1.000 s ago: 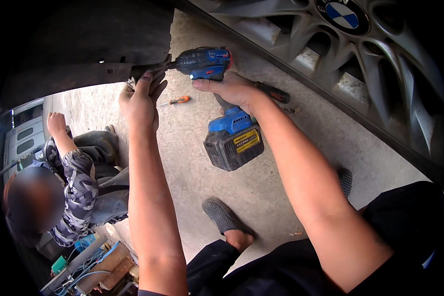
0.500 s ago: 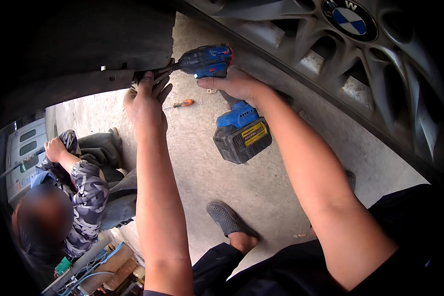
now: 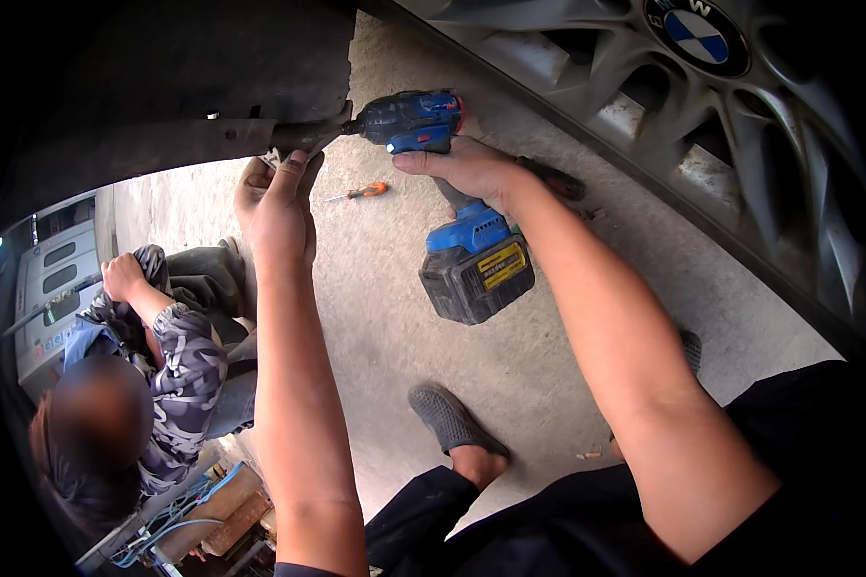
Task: The person aligns and secures a black plastic trim piece along the front wheel arch of a white car. They use a cordless impact driver to fasten screws and a screwdriver to adjust the fit, ensuring the trim is flush with the bumper.
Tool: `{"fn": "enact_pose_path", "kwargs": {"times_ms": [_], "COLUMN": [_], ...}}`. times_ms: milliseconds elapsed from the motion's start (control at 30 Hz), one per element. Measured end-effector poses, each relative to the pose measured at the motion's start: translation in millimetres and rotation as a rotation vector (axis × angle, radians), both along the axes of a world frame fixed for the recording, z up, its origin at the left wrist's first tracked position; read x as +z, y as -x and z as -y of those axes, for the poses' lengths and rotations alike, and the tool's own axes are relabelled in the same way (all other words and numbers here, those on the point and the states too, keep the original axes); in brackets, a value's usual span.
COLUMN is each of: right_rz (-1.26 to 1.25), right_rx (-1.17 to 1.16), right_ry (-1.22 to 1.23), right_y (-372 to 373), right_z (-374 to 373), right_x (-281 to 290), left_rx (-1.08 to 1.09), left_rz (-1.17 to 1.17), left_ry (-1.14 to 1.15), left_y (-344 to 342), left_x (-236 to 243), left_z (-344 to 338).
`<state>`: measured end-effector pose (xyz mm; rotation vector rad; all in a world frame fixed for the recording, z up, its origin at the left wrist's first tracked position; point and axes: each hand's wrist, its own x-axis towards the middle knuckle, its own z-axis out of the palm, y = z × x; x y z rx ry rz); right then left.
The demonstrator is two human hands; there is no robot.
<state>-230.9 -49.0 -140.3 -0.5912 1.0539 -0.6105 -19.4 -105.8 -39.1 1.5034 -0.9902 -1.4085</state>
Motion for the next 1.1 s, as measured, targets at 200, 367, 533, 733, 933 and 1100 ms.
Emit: {"fn": "enact_pose_path", "kwargs": {"times_ms": [200, 367, 533, 733, 933, 1100], "right_rz": [0.079, 0.104, 0.124, 0.106, 0.121, 0.064], "right_rx": [0.089, 0.06, 0.059, 0.049, 0.101, 0.142], "right_ry": [0.063, 0.005, 0.047, 0.128, 0.101, 0.075], "right_y": [-2, -3, -5, -5, -3, 0], "right_z": [7, 8, 6, 9, 13, 16], "right_x": [-3, -8, -16, -19, -16, -12], "left_rx": [-0.031, -0.012, -0.007, 0.008, 0.013, 0.015], "left_rz": [-0.089, -0.088, -0.116, -0.115, -0.102, -0.102], "left_ry": [0.042, 0.055, 0.078, 0.085, 0.081, 0.087], "left_y": [-7, -5, -3, 0, 1, -1], "left_x": [-9, -13, -14, -16, -16, -16], "left_z": [-8, -13, -14, -14, -15, -15]}}
